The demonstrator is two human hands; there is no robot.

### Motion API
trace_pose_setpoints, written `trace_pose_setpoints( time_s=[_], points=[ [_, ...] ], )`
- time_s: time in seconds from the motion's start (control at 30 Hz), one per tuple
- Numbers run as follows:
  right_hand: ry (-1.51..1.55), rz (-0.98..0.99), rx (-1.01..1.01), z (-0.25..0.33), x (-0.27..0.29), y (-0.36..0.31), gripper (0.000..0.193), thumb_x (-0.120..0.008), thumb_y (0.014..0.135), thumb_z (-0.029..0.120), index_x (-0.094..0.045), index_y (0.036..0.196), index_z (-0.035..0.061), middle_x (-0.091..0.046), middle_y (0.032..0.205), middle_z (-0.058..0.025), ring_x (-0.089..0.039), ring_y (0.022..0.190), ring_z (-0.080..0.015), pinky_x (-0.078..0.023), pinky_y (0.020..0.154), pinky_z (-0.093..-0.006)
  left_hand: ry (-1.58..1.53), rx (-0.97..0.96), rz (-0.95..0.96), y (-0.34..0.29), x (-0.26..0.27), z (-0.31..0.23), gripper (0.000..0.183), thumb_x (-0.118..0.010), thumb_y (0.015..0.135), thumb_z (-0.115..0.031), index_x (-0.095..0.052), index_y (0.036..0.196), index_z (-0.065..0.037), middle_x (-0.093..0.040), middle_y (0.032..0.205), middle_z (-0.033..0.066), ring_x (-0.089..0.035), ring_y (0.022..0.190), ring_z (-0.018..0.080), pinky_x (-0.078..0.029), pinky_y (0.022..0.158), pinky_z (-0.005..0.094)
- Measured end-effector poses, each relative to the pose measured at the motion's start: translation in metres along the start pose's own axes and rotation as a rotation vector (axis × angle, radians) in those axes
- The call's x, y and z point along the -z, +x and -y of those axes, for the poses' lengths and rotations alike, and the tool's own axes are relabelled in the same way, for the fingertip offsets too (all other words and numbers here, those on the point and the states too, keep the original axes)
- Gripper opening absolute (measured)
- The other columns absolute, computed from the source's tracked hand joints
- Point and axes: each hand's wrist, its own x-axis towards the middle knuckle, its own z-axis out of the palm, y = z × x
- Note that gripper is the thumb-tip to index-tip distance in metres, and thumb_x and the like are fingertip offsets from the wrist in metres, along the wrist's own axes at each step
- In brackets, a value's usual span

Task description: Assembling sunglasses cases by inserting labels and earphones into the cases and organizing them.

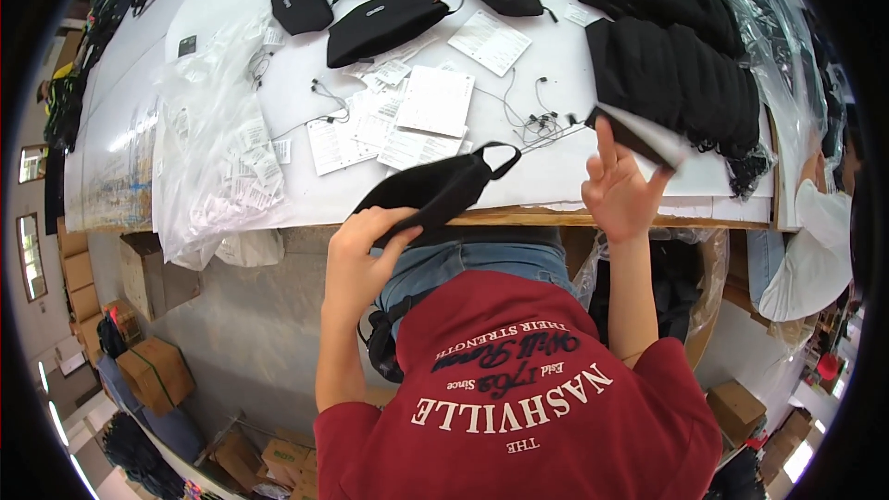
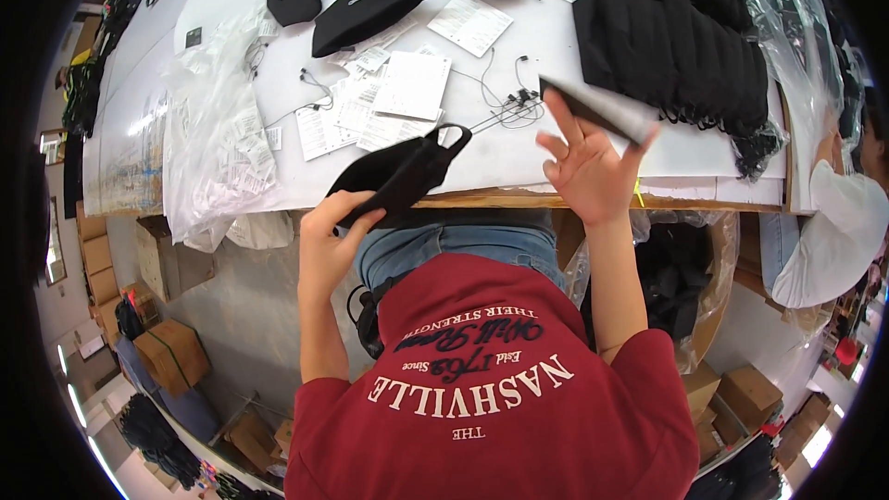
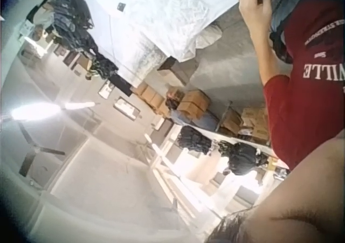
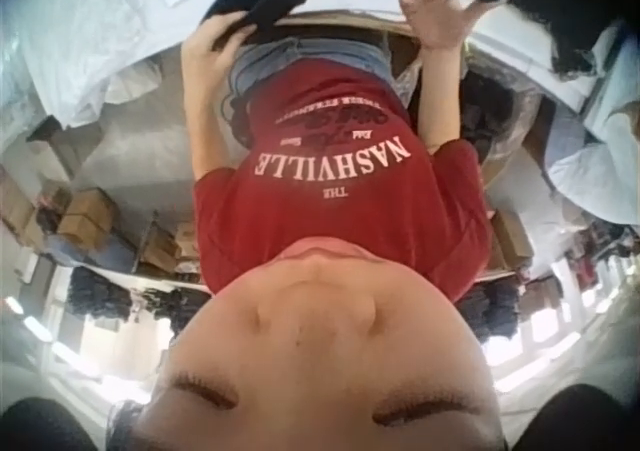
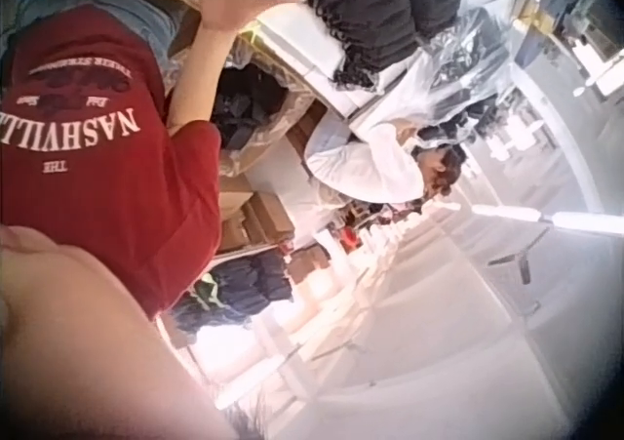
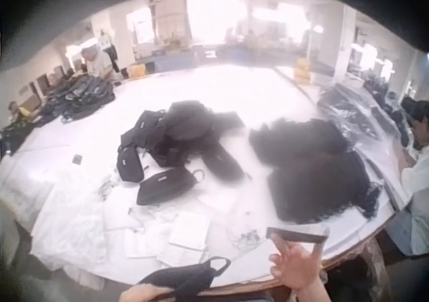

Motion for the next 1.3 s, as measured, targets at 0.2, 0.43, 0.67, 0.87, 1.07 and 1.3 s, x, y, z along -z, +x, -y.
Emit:
trace_pose_setpoints(
  time_s=[0.2,0.43,0.67,0.87,1.07,1.3],
  points=[
    [-0.394,-0.056,0.205,0.011,0.040,0.015,0.032,-0.046,0.096,0.035,-0.055,0.081,0.0079,-0.052,0.068,-0.0001,-0.041,0.060,-0.0093,-0.034,0.057,-0.0233,0.021,-0.168,0.107,-0.002,-0.018,-0.008,0.021,-0.072,0.068,-0.008,-0.069,0.089,-0.009,-0.060,0.078,0.0041,-0.053,0.074,0.0215,-0.043,0.068,0.0316],
    [-0.295,-0.852,0.297,-0.028,-0.010,0.050,0.029,-0.053,0.092,0.028,-0.044,0.071,0.0100,-0.042,0.055,-0.0001,-0.030,0.045,-0.0090,-0.026,0.044,-0.0230,-0.009,-0.297,0.354,-0.003,-0.032,-0.015,0.024,-0.074,0.065,-0.008,-0.070,0.088,-0.009,-0.060,0.081,0.0014,-0.050,0.078,0.0200,-0.039,0.073,0.0307],
    [-0.425,-0.657,0.276,-0.030,0.000,0.042,0.026,-0.055,0.091,0.019,-0.046,0.069,0.0097,-0.039,0.050,0.0033,-0.029,0.043,-0.0047,-0.024,0.043,-0.0214,-0.027,-0.301,0.444,0.002,-0.035,-0.022,0.025,-0.074,0.067,-0.010,-0.070,0.092,-0.010,-0.058,0.078,0.0016,-0.049,0.074,0.0189,-0.039,0.071,0.0306],
    [-1.416,-0.363,-0.088,-0.013,-0.016,0.027,0.016,-0.069,0.081,0.015,-0.065,0.075,0.0004,-0.048,0.050,0.0028,-0.034,0.044,-0.0006,-0.025,0.043,-0.0222,0.071,-0.316,0.394,0.008,-0.037,-0.014,0.025,-0.074,0.068,-0.011,-0.071,0.092,-0.012,-0.054,0.080,0.0028,-0.048,0.071,0.0194,-0.039,0.068,0.0311],
    [-2.205,0.303,-0.337,-0.027,-0.055,0.025,0.027,-0.070,0.072,0.034,-0.068,0.069,0.0076,-0.055,0.052,-0.0119,-0.056,0.052,-0.0307,-0.041,0.050,-0.0385,0.152,-0.447,0.231,0.016,-0.039,-0.021,0.017,-0.070,0.072,-0.014,-0.068,0.088,-0.012,-0.053,0.099,0.0057,-0.051,0.084,0.0220,-0.041,0.076,0.0334],
    [-2.108,0.412,-0.524,-0.039,-0.040,0.014,0.029,-0.066,0.078,0.040,-0.072,0.079,0.0112,-0.059,0.057,-0.0113,-0.058,0.054,-0.0278,-0.044,0.053,-0.0358,0.139,-0.413,0.446,0.019,-0.037,-0.008,0.017,-0.071,0.071,-0.014,-0.068,0.087,-0.014,-0.059,0.081,-0.0031,-0.049,0.082,0.0183,-0.035,0.080,0.0309]
  ],
)
